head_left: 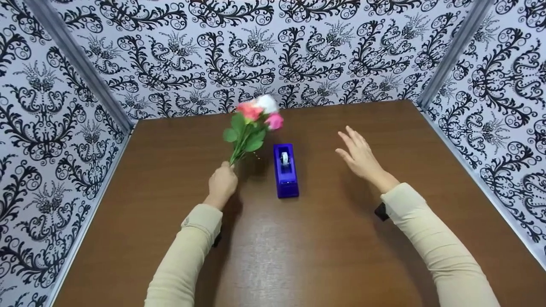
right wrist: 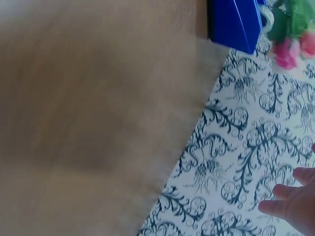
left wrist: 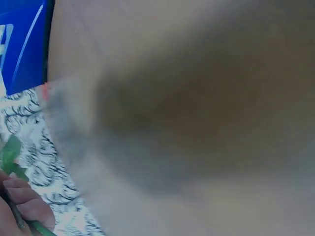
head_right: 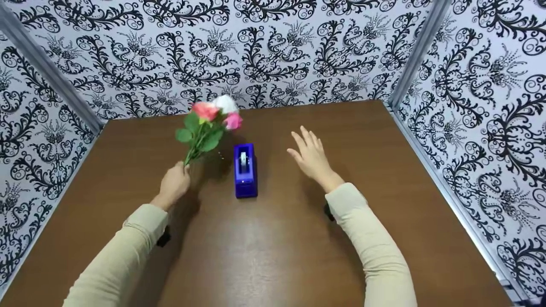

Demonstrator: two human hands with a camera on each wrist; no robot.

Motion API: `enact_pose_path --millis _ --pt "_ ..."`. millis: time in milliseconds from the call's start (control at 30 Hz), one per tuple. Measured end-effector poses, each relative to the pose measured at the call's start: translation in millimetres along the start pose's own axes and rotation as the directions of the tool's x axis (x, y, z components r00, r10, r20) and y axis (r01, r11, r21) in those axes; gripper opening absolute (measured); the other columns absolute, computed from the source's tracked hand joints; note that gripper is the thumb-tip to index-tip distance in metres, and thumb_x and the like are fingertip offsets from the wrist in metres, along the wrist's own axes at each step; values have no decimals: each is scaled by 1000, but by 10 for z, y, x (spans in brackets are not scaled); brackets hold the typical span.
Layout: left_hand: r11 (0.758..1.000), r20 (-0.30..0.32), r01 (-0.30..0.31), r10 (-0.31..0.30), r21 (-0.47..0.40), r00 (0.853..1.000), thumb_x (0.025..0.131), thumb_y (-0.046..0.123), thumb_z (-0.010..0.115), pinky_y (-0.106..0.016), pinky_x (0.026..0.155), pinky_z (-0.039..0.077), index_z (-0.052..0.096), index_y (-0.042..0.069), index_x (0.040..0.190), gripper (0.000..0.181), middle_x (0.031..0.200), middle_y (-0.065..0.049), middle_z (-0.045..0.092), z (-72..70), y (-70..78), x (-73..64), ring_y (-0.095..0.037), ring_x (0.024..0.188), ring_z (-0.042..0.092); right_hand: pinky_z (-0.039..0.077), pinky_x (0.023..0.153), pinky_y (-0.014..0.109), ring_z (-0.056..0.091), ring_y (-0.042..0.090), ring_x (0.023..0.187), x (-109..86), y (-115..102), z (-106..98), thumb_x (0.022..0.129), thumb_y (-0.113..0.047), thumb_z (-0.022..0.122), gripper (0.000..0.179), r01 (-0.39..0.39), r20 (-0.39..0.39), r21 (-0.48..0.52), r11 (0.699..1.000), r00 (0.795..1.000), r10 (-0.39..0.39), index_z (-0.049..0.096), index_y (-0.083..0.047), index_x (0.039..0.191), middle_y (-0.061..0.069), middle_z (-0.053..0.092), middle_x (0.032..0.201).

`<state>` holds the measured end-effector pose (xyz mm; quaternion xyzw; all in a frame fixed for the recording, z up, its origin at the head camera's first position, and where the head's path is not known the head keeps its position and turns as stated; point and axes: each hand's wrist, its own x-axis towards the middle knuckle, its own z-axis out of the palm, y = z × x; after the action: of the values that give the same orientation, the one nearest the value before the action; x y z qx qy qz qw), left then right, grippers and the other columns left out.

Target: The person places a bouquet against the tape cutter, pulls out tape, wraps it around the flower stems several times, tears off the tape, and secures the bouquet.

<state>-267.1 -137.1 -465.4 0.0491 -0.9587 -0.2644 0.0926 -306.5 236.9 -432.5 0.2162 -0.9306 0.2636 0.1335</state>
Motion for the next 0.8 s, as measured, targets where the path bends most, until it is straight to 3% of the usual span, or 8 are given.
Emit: enact_pose_path --millis 100,167,233,433,467,567,667,800 --pt "990 -17 -136 137 34 990 96 20 43 -53 68 46 49 0 91 21 80 -25 64 -6 124 26 -43 78 62 9 109 54 18 42 134 12 103 -98 96 -26 46 52 -21 -36 -5 1000 999 21 34 2 138 25 20 146" --pt "968 -18 -244 245 61 969 95 18 45 -52 65 47 47 0 90 18 76 -22 63 12 218 29 -42 74 62 10 109 54 18 42 133 18 168 -178 96 -23 47 51 -40 -68 3 999 997 41 33 3 137 26 20 146" --pt "938 -13 -338 340 77 940 94 17 49 -50 62 47 47 1 89 16 72 -19 62 45 325 15 -39 70 62 10 108 54 17 43 134 17 224 -261 96 -22 47 51 -61 -97 19 998 993 63 32 4 137 27 20 146" --pt "807 -7 -572 579 145 815 84 9 57 -43 53 48 46 3 83 13 64 -12 60 189 648 -163 -31 58 60 8 108 55 15 45 133 -30 319 -517 96 -34 43 58 -79 -143 72 994 986 89 30 5 138 28 17 146" --pt "785 -2 -599 607 157 795 83 10 57 -42 52 48 46 4 82 13 63 -11 59 221 695 -205 -30 57 60 6 109 55 14 45 134 -45 327 -566 96 -37 41 61 -82 -148 77 994 985 92 30 5 138 28 16 147" --pt "745 43 -649 651 156 758 87 14 55 -40 51 48 45 5 81 14 62 -9 58 312 822 -334 -28 55 58 2 109 55 11 43 135 -83 347 -718 96 -43 37 65 -100 -157 88 991 981 113 26 3 140 26 12 148" --pt "705 135 -685 672 183 728 90 16 53 -39 52 48 46 4 83 16 65 -9 59 443 910 -445 -27 58 60 2 108 56 9 43 136 -122 366 -851 96 -43 37 65 -119 -171 96 988 976 135 24 2 141 24 11 149" --pt "642 273 -729 676 237 684 85 11 55 -36 54 50 45 3 89 13 70 -9 61 634 957 -585 -25 63 61 5 108 56 11 44 135 -172 389 -936 97 -39 39 62 -113 -206 87 990 970 129 26 2 140 24 13 149"
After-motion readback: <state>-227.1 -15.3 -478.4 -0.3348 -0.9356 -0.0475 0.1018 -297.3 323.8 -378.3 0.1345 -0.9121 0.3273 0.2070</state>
